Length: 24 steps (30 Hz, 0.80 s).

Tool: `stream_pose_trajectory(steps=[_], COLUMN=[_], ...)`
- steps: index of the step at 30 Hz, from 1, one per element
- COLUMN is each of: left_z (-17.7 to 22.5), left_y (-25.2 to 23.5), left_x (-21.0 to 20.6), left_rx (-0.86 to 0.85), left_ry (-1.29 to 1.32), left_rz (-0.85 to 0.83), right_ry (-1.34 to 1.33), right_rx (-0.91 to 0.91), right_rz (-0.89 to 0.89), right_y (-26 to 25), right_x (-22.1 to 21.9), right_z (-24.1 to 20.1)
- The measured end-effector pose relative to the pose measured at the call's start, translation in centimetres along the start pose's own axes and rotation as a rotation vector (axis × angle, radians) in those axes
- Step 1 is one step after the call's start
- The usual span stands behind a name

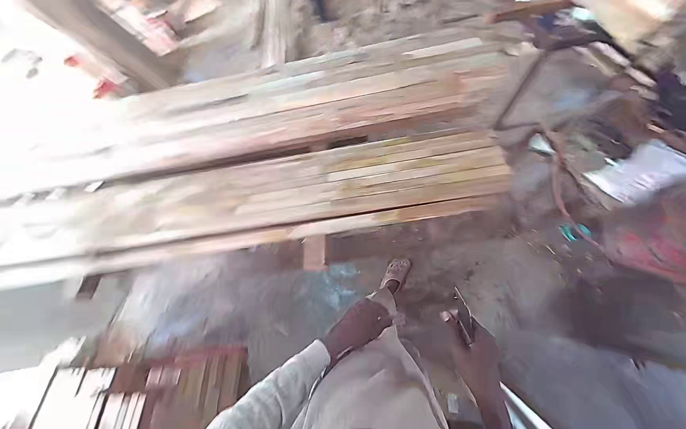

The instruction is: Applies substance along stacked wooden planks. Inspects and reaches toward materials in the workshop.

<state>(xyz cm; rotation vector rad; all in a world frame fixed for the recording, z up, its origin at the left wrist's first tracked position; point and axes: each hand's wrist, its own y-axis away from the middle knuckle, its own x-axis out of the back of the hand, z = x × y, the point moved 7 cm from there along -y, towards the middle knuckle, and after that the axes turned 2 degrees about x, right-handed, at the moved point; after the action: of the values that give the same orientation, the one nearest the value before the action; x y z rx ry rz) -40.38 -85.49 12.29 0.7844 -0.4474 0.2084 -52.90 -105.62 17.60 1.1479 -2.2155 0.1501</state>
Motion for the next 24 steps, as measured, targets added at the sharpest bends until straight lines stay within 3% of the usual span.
stream_pose_trajectory(steps=[3,6,9,13,16,18,20,22,24], left_z=[-4.4,-8.3,-12.1,-19.7,-24.9,-27.7,-29.1,-28.6,-26.9], left_y=[3.7,7.1,11.3,17.6,23.7,29.8,39.0,50.7,61.2], left_x=[-0.4,-1.4,-2.5,-3.9,-2.8,1.0,8.3,15.3,18.8], left_rx=[0.116,0.208,0.237,0.32,0.281,0.154,0.022,-0.048,-0.127], left_ry=[-0.014,-0.028,0.107,0.286,0.45,0.613,0.639,0.463,0.206], left_rz=[0.119,0.179,0.23,0.361,0.623,0.907,1.211,1.396,1.524], right_ry=[0.015,0.017,-0.172,-0.312,-0.377,-0.519,-0.616,-0.609,-0.584], right_rx=[0.258,0.368,0.33,0.299,0.157,0.021,-0.17,-0.4,-0.51], right_rz=[-0.176,-0.332,-0.52,-0.697,-0.794,-0.793,-0.767,-0.689,-0.639], right_y=[1.4,2.9,4.2,4.9,5.2,5.4,5.9,7.6,8.5], right_x=[-5.4,-11.1,-16.2,-23.8,-31.3,-37.2,-43.0,-48.0,-51.9], right_z=[-5.3,-8.4,-10.9,-18.0,-22.4,-24.3,-25.4,-25.0,-25.8])
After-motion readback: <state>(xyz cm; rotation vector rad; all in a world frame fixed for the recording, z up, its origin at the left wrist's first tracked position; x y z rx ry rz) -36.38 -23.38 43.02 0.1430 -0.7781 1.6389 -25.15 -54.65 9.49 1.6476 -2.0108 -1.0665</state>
